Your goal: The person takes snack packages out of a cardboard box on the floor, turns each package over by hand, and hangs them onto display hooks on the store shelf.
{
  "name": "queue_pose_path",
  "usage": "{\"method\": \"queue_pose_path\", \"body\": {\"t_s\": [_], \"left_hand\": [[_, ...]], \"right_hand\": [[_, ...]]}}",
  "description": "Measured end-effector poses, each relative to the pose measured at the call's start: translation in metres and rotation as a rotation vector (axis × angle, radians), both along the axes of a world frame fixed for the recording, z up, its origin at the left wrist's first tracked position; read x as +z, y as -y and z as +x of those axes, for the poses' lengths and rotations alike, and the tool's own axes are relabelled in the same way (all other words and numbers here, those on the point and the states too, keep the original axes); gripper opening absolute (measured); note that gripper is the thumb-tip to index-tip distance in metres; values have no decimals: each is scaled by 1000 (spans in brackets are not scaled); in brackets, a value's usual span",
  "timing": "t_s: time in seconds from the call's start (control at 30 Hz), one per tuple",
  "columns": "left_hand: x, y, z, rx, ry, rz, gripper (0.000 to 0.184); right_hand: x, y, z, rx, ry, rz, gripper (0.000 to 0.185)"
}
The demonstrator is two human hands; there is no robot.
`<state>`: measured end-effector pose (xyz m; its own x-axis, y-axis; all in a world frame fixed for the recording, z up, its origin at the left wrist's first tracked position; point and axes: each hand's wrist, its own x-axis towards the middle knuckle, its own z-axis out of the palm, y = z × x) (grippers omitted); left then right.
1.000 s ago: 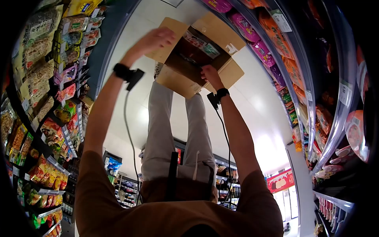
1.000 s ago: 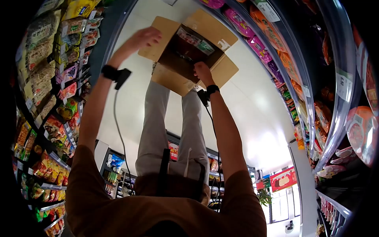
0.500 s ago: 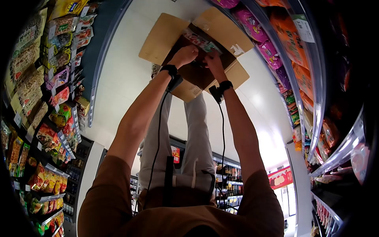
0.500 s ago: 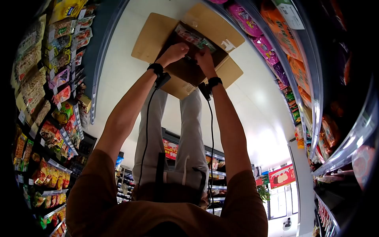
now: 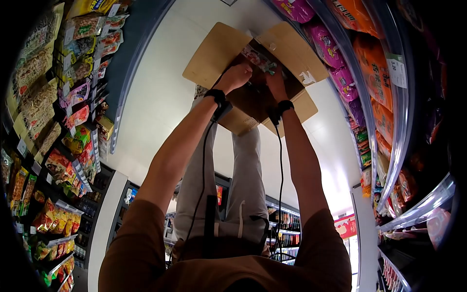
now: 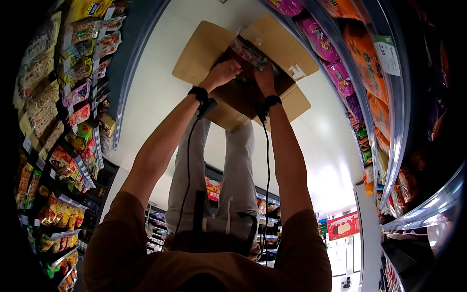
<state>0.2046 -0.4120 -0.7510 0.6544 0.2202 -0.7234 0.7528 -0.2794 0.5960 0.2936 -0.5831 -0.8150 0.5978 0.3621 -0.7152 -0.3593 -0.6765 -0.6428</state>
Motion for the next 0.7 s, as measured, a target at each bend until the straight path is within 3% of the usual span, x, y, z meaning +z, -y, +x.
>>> {"method": "queue_pose_path", "body": {"t_s": [0.13, 0.23, 0.3, 0.4, 0.7], "left_hand": [[1, 3, -9, 25, -15, -22, 26], [-14, -2, -14, 5, -113, -87, 28], [-26, -5, -23, 70, -18, -131, 28], [-24, -5, -22, 15, 12, -41, 19], [-21, 11, -17, 77, 25, -95, 22]], "right_hand": [[-7, 1, 3, 47, 17, -64, 66], [-15, -3, 1, 3, 187, -58, 61], [-16, -7, 7, 244, 152, -157, 51], [-3, -21, 8, 167, 209, -245, 42], [-1, -16, 12, 175, 313, -262, 23]]}}
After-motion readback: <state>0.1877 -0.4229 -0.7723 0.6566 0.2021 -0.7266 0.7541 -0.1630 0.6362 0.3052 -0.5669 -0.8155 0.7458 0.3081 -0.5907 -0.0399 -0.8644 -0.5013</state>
